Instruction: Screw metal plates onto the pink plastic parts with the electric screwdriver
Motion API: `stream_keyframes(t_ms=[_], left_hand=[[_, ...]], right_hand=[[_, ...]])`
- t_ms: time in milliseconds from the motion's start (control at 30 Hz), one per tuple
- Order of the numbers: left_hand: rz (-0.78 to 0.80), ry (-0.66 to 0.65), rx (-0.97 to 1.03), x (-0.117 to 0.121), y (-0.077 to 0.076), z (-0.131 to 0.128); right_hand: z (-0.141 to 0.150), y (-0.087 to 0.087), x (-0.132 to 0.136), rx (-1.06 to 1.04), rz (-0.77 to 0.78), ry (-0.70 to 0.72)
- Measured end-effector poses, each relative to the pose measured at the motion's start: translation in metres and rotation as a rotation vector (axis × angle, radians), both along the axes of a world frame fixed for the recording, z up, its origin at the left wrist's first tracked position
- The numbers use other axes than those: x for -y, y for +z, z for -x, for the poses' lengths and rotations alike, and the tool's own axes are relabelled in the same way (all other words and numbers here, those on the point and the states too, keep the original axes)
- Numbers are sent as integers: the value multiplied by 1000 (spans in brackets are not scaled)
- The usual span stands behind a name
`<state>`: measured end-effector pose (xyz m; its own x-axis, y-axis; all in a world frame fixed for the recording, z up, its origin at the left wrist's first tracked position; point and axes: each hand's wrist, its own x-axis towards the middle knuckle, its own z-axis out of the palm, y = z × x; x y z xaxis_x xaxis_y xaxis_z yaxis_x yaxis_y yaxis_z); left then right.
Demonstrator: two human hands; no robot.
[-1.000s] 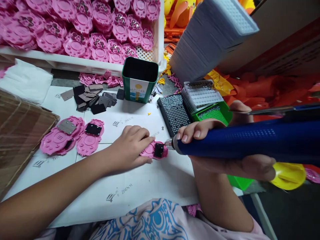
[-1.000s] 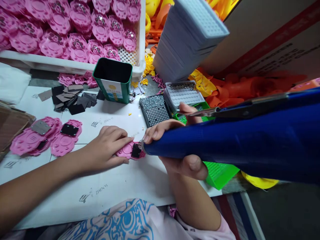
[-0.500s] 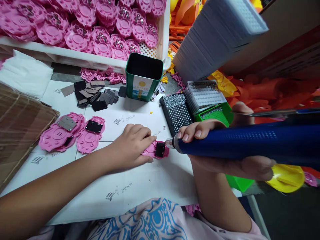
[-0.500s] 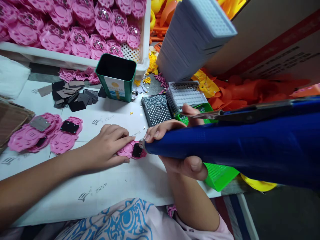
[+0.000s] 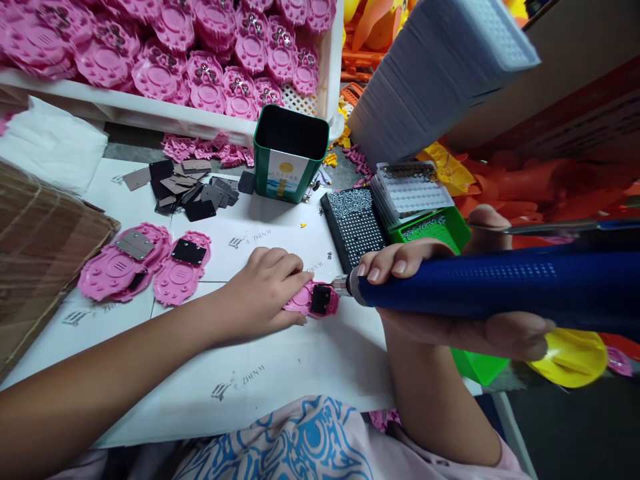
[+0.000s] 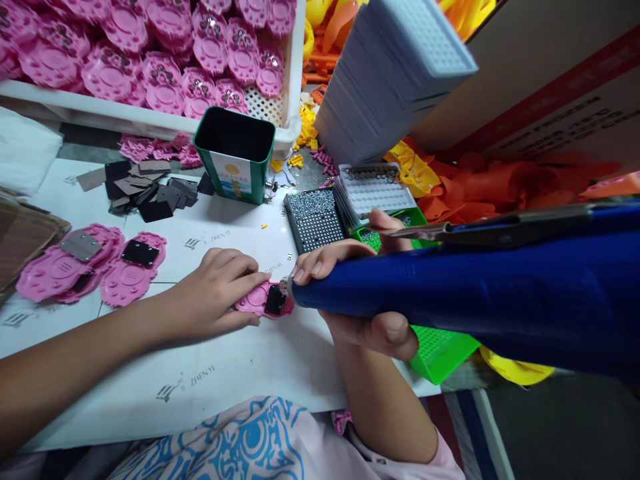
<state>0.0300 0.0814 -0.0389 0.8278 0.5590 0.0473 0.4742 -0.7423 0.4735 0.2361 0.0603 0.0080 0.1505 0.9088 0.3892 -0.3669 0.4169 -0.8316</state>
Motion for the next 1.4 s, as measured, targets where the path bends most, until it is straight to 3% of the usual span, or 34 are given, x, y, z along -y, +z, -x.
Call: stream_keyframes(t_ms=[333, 833, 1033, 1233, 1400], left_hand=[[-13, -4, -3, 0, 0, 0], [-2, 39, 26, 5, 0, -4], [-14, 16, 16, 2, -2, -2], [-2, 13, 15, 1, -4, 0], [20, 29, 63, -1, -4, 1]], right_hand=[[-2, -2, 1, -4, -30, 51], [16, 11, -2, 166, 31, 56], [-1, 8, -4, 132, 45, 64], [-25, 17, -10, 78, -36, -206], [-23, 18, -20, 52, 77, -412]])
